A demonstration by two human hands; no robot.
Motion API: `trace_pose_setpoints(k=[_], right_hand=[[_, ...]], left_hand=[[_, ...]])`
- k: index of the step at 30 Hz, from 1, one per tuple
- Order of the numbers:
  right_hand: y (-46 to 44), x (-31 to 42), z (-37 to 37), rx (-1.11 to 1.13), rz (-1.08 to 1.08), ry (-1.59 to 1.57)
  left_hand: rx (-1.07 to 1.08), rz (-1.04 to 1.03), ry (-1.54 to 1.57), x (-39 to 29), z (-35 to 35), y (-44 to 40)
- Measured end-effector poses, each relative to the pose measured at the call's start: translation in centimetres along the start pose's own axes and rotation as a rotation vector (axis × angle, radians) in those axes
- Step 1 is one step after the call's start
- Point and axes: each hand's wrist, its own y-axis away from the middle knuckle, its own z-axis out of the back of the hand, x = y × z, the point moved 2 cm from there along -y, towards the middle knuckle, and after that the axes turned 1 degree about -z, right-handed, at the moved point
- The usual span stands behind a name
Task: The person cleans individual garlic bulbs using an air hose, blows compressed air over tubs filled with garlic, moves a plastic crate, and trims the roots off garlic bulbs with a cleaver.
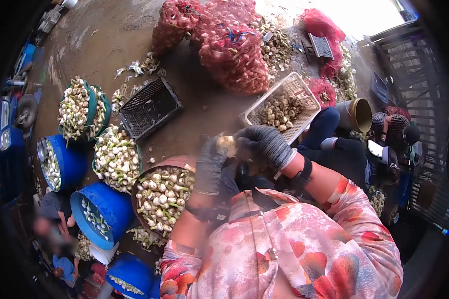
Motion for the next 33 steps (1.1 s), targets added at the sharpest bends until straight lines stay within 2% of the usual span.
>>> trace_pose_setpoints(k=[1,2,4,6,7,8,9,11,13,15,16,17,19,20,21,23,25,27,29,30,31,33], right_hand=[[-1.3,0.8,-0.6,0.012,0.048,0.042],[-2.8,1.6,-1.3,0.001,0.251,0.399],[-5.5,4.6,-2.9,-0.034,0.353,0.746],[-9.3,6.3,-4.8,-0.014,0.285,0.764],[-11.1,6.7,-5.6,0.012,0.202,0.773],[-12.8,7.1,-6.4,0.003,0.298,0.759],[-14.5,8.2,-7.4,0.02,0.3,0.766],[-18.2,10.5,-9.0,-0.108,0.27,0.668],[-21.5,11.5,-9.9,-0.054,0.209,0.574],[-25.4,10.1,-10.1,-0.026,-0.177,0.16],[-27.2,9.8,-9.9,-0.05,-0.18,0.224],[-28.0,9.2,-10.0,-0.034,-0.183,0.232],[-29.0,11.8,-10.9,0.056,0.274,0.25],[-28.8,14.5,-12.1,0.131,0.426,0.501],[-29.2,14.7,-13.2,0.147,0.403,0.503],[-30.8,14.9,-15.8,0.347,0.472,0.835],[-32.8,14.6,-17.4,0.338,0.451,0.837],[-34.9,14.3,-18.6,0.468,0.35,0.918],[-37.7,13.0,-19.1,0.518,0.304,0.887],[-39.1,11.5,-19.2,0.495,0.309,0.8],[-40.8,9.9,-19.3,0.468,0.311,0.712],[-45.7,6.5,-18.9,0.46,0.042,0.495]], left_hand=[[-0.018,-0.007,0.011,-0.3,0.9,-0.8],[-0.051,-0.083,-0.056,-0.7,1.8,-1.8],[-0.09,-0.172,-0.114,-1.8,3.9,-4.0],[-0.163,-0.278,-0.385,-4.2,5.9,-6.4],[-0.181,-0.278,-0.368,-5.5,6.8,-7.2],[-0.206,-0.213,-0.318,-6.7,7.9,-7.7],[-0.227,-0.153,-0.271,-8.7,8.6,-8.2],[-0.231,-0.14,-0.136,-12.9,9.5,-9.1],[-0.23,-0.102,-0.009,-14.7,11.4,-9.9],[-0.075,-0.098,0.368,-15.8,13.9,-11.0],[-0.123,-0.183,0.151,-15.4,15.8,-12.1],[-0.138,-0.182,0.16,-14.6,17.1,-13.0],[-0.249,-0.196,0.164,-14.0,19.1,-14.5],[-0.266,-0.178,0.177,-13.7,19.5,-14.9],[-0.302,-0.149,0.199,-13.6,19.7,-15.4],[-0.348,-0.126,0.227,-14.0,20.2,-16.6],[-0.422,-0.214,-0.009,-14.8,20.9,-17.8],[-0.44,-0.086,0.26,-14.6,22.7,-19.0],[-0.417,-0.064,0.03,-14.2,24.0,-19.8],[-0.426,-0.059,0.042,-13.9,24.3,-20.5],[-0.407,-0.082,0.26,-13.6,24.8,-21.0],[-0.372,-0.062,0.256,-12.4,26.0,-21.9]])
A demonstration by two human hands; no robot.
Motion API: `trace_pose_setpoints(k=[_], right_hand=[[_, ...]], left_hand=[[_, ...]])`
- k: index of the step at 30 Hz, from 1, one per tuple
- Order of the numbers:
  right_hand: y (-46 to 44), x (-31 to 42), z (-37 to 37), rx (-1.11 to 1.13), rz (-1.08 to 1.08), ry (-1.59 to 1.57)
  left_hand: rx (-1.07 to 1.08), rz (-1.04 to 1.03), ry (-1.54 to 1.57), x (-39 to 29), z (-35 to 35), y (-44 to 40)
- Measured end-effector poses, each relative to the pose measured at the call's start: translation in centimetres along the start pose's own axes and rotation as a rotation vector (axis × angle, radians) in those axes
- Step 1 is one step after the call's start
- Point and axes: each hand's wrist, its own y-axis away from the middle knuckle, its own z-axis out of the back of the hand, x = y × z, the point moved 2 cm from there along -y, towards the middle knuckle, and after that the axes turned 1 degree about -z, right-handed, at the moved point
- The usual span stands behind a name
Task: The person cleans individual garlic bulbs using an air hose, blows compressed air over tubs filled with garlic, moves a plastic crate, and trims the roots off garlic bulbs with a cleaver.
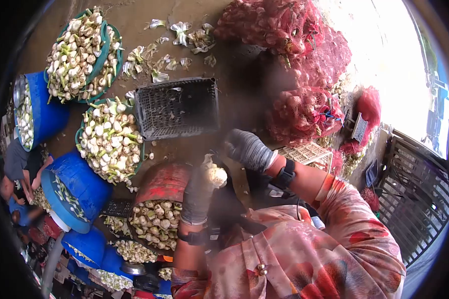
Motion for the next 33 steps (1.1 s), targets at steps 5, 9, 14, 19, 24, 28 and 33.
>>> trace_pose_setpoints(k=[5,9,14,19,24,28,33], right_hand=[[-15.0,-18.5,-1.6,0.165,-0.405,0.305],[-23.9,-28.0,-8.4,0.1,-0.464,0.133],[-28.3,-30.0,-14.9,-0.05,-0.671,-0.379],[-29.8,-26.5,-11.5,0.095,-0.451,0.563],[-26.7,-13.6,1.6,-0.047,-0.508,0.4],[-22.6,-6.0,12.8,-0.151,-0.47,0.294],[-24.2,-2.6,21.6,-0.436,-0.406,0.152]], left_hand=[[-0.015,0.092,0.608,3.3,1.3,-3.9],[-0.239,0.091,0.574,5.8,2.1,-6.1],[-0.403,0.246,0.467,8.1,5.0,-6.7],[-0.483,0.242,0.726,6.4,4.4,-6.6],[-0.408,0.16,0.618,-7.6,-3.5,-9.7],[-0.228,0.123,0.507,-15.8,-5.8,-10.4],[-0.231,-0.092,0.003,-23.7,-3.1,-13.4]])
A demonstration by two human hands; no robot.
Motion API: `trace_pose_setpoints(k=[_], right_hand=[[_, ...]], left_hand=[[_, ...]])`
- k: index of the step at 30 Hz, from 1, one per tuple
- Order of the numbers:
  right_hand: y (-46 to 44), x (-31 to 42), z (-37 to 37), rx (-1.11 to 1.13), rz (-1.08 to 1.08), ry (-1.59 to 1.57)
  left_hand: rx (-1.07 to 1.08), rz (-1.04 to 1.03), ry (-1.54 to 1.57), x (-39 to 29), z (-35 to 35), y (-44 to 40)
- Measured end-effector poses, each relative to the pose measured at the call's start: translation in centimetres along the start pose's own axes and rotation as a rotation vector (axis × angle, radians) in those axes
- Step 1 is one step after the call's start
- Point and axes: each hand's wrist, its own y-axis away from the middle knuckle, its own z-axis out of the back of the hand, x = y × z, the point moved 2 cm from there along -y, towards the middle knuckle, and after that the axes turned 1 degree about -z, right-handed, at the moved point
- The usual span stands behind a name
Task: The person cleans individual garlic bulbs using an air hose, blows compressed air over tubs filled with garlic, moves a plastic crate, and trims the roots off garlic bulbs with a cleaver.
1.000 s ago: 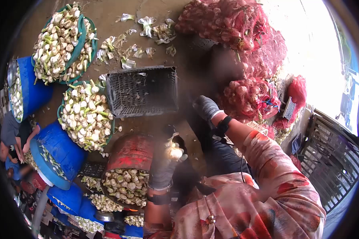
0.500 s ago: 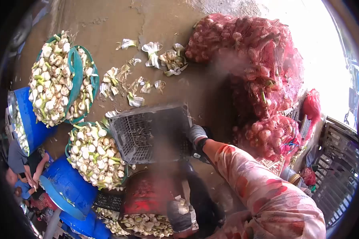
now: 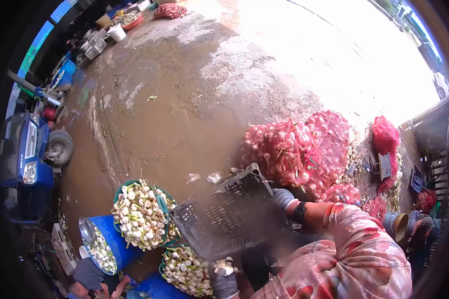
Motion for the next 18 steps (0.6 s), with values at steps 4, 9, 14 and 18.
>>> trace_pose_setpoints(k=[4,9,14,18], right_hand=[[0.3,9.6,14.2,0.065,0.013,-0.158],[-3.4,12.7,20.9,-0.195,-0.1,-0.157],[-2.9,14.2,27.2,-0.338,-0.419,-0.411],[-4.8,12.5,30.6,-0.433,-0.606,-0.589]], left_hand=[[-0.148,0.168,0.251,-6.8,3.7,-5.4],[0.023,0.065,0.019,-19.9,3.5,-16.9],[0.351,0.016,-0.165,-32.4,-5.4,-30.3],[0.793,0.001,-0.22,-39.4,-16.2,-40.2]])
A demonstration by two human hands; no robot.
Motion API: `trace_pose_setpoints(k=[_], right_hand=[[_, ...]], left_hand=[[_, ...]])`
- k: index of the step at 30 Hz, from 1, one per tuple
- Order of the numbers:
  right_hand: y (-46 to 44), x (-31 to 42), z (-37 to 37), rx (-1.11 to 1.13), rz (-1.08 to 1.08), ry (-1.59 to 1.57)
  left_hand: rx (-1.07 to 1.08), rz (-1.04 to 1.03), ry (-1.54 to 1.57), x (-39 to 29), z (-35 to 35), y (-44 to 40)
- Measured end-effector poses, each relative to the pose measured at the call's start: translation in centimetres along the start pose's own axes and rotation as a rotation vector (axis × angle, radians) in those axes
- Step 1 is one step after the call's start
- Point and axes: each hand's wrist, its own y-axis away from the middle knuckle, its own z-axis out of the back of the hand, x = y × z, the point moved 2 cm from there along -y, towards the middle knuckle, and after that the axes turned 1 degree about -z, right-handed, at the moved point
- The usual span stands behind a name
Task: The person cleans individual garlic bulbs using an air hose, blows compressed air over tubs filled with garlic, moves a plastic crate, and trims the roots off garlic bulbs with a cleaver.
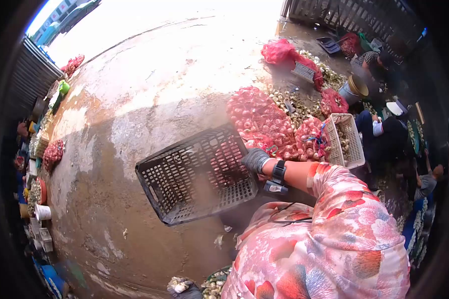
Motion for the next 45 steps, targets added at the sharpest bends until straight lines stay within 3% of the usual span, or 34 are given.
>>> trace_pose_setpoints(k=[1,2,3,5,6,8,10,11,13,14,15,20,21,24,26,28,30,32,33,34,36,37,38,39,41,43,45], right_hand=[[-1.9,-0.7,-0.4,-0.022,-0.042,0.044],[-6.8,-3.7,-3.5,-0.02,0.059,0.312],[-7.6,-3.2,-3.2,-0.037,0.037,0.289],[-10.1,-0.2,-2.9,0.152,0.227,0.725],[-11.7,0.5,-3.2,0.04,0.253,0.762],[-12.3,3.0,-2.5,0.147,0.181,0.724],[-14.7,6.4,-0.9,0.083,0.105,0.741],[-17.8,5.1,-2.3,0.074,0.061,0.731],[-24.2,-0.1,-5.8,-0.161,-0.015,0.739],[-23.3,2.5,-2.6,0.029,-0.075,0.74],[-23.2,3.8,-0.8,0.09,0.009,0.753],[-28.0,3.4,1.4,-0.007,-0.29,0.721],[-28.8,3.2,1.8,-0.071,-0.326,0.586],[-28.8,5.0,2.4,0.074,-0.429,0.651],[-28.6,7.2,3.8,-0.017,-0.572,0.657],[-27.9,6.0,2.7,0.074,-0.588,0.616],[-27.5,6.7,2.4,0.159,-0.64,0.55],[-28.0,12.1,7.5,0.133,-0.772,0.555],[-29.1,10.9,6.6,0.129,-0.802,0.523],[-30.1,9.1,5.3,0.086,-0.851,0.485],[-32.7,7.3,7.1,0.072,-0.951,0.314],[-35.6,-0.7,0.8,0.056,-1.152,0.044],[-35.9,-0.6,1.2,0.119,-1.04,0.115],[-36.2,0.3,2.0,0.143,-1.001,0.121],[-36.8,3.1,4.5,0.188,-0.922,0.13],[-38.0,5.1,7.5,0.276,-1.129,-0.029],[-39.1,3.8,5.0,0.182,-1.184,-0.215]], left_hand=[[-0.05,0.044,-0.047,-0.9,-0.3,-4.1],[-0.076,0.081,-0.075,-1.3,-0.7,-7.9],[-0.096,0.11,-0.099,-1.7,-1.2,-11.6],[-0.094,0.158,-0.136,-2.6,-2.5,-19.0],[-0.088,0.184,-0.154,-3.1,-3.2,-22.4],[-0.088,0.245,-0.201,-4.7,-4.7,-28.4],[-0.076,0.269,-0.21,-5.8,-6.6,-34.3],[-0.068,0.267,-0.221,-6.4,-7.6,-37.4],[-0.037,0.278,-0.232,-7.1,-10.3,-43.7],[-0.033,0.292,-0.244,-7.4,-11.8,-46.8],[-0.017,0.298,-0.256,-7.8,-13.3,-50.3],[0.06,0.314,-0.309,-9.4,-21.3,-68.0],[0.089,0.322,-0.325,-9.9,-22.9,-71.7],[0.18,0.326,-0.371,-11.4,-29.7,-83.2],[0.276,0.304,-0.396,-12.0,-35.8,-91.1],[0.393,0.294,-0.44,-11.4,-42.9,-98.9],[0.571,0.222,-0.521,-9.4,-51.0,-106.1],[0.861,-0.168,-0.976,-7.4,-62.6,-106.0],[1.065,-0.637,-1.369,-6.1,-67.7,-105.2],[1.098,-0.639,-1.369,-4.1,-70.8,-107.1],[1.069,0.197,-0.817,1.0,-79.1,-112.8],[0.987,0.619,-0.512,4.7,-82.1,-112.5],[0.795,0.624,-0.554,5.4,-86.0,-107.9],[0.923,0.692,-0.595,7.0,-89.2,-107.3],[0.959,0.792,-0.609,11.1,-94.5,-107.2],[0.938,0.848,-0.616,14.4,-100.2,-107.2],[0.92,0.894,-0.639,18.0,-106.1,-106.6]])
